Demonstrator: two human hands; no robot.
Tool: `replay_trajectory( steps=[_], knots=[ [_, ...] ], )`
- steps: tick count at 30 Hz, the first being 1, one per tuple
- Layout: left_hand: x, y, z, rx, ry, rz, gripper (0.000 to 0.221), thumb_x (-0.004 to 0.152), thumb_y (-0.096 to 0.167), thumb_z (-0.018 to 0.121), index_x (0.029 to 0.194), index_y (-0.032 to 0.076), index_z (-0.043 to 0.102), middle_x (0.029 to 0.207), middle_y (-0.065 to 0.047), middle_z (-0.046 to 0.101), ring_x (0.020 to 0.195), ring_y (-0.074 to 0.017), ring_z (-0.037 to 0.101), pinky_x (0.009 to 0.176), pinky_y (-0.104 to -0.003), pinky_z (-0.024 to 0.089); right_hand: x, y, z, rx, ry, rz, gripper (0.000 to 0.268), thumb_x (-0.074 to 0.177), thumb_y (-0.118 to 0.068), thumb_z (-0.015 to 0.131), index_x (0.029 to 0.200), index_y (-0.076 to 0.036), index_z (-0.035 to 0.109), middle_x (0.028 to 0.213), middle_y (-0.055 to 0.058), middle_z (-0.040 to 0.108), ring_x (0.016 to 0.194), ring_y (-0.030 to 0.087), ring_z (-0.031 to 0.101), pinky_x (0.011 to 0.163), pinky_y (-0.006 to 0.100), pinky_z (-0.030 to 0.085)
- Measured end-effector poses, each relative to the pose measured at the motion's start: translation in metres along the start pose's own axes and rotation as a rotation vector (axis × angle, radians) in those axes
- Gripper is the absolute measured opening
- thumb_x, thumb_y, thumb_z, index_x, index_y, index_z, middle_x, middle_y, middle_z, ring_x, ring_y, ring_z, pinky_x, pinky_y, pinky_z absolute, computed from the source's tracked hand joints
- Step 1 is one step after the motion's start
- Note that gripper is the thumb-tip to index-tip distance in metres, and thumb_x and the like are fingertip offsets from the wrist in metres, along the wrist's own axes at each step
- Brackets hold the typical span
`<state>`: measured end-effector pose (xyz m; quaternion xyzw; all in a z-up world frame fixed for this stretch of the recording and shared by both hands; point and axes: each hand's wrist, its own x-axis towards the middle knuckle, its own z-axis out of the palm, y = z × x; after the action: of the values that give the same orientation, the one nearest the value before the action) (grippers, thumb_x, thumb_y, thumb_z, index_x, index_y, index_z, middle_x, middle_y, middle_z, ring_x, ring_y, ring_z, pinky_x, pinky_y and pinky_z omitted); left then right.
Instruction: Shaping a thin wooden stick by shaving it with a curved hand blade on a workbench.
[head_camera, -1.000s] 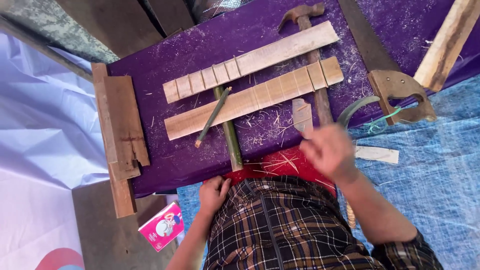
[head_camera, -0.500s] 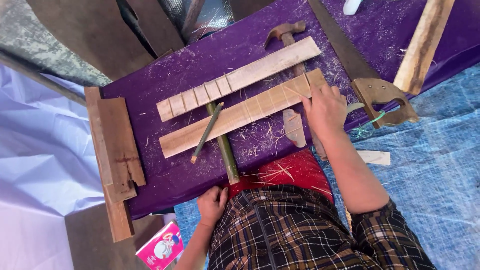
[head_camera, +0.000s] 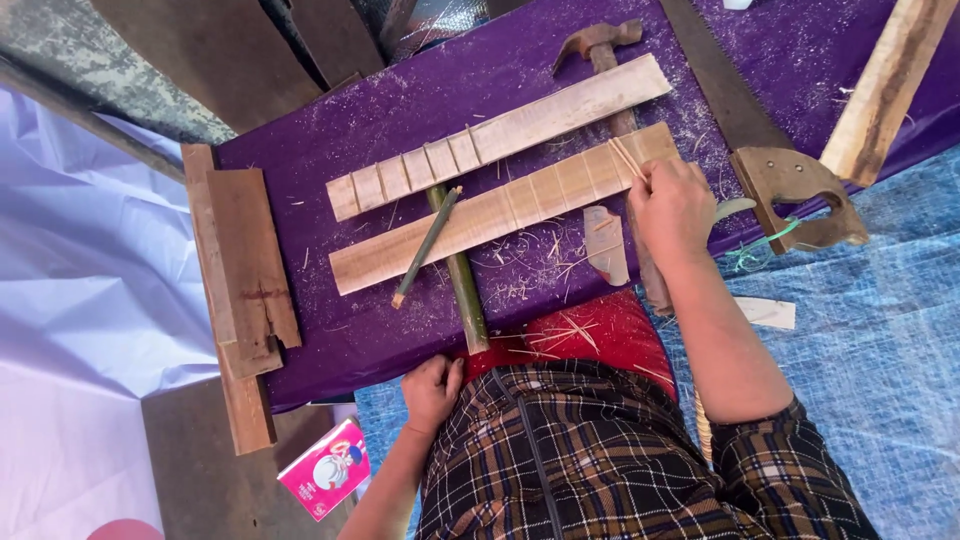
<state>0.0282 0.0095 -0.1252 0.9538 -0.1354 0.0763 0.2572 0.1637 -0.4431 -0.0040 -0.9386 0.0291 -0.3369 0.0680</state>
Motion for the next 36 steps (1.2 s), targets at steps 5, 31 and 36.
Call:
replay_trajectory(
  steps=[5,31,36],
  knots=[
    [0.0,0.001,-0.002,0.007,-0.001,-0.001,0.034,0.093,0.044,0.068,0.068,0.023,0.057,0.054,-0.002,0.057,0.056,-0.0274,0.068,0.054,-0.039,0.054,0.003,-0.005,-0.001,-0.065,0.005,0.043,0.019,0.082,-0.023,0.081,0.088,-0.016,0.064,0.075,-0.001,0.054,0.077,0.023,0.064,0.065,0.036,0.055],
    [0.103,0.143,-0.203,-0.483,-0.779,0.111,0.025,0.094,0.029,0.066,0.095,0.004,0.07,0.083,-0.022,0.073,0.083,-0.0435,0.071,0.074,-0.053,0.058,-0.012,-0.052,-0.129,1.651,-0.177,0.708,0.016,0.095,0.004,0.067,0.109,-0.001,0.062,0.088,0.02,0.071,0.079,0.022,0.077,0.068,0.028,0.065],
    [0.157,0.203,-0.177,-0.708,-0.307,0.362,0.054,0.094,0.04,0.071,0.134,0.004,0.062,0.098,-0.015,0.069,0.077,-0.0321,0.068,0.069,-0.046,0.056,-0.022,-0.08,-0.148,1.879,-0.309,0.652,0.017,0.087,0.01,0.066,0.103,0.002,0.066,0.078,0.025,0.069,0.071,0.029,0.076,0.059,0.034,0.066]
  ],
)
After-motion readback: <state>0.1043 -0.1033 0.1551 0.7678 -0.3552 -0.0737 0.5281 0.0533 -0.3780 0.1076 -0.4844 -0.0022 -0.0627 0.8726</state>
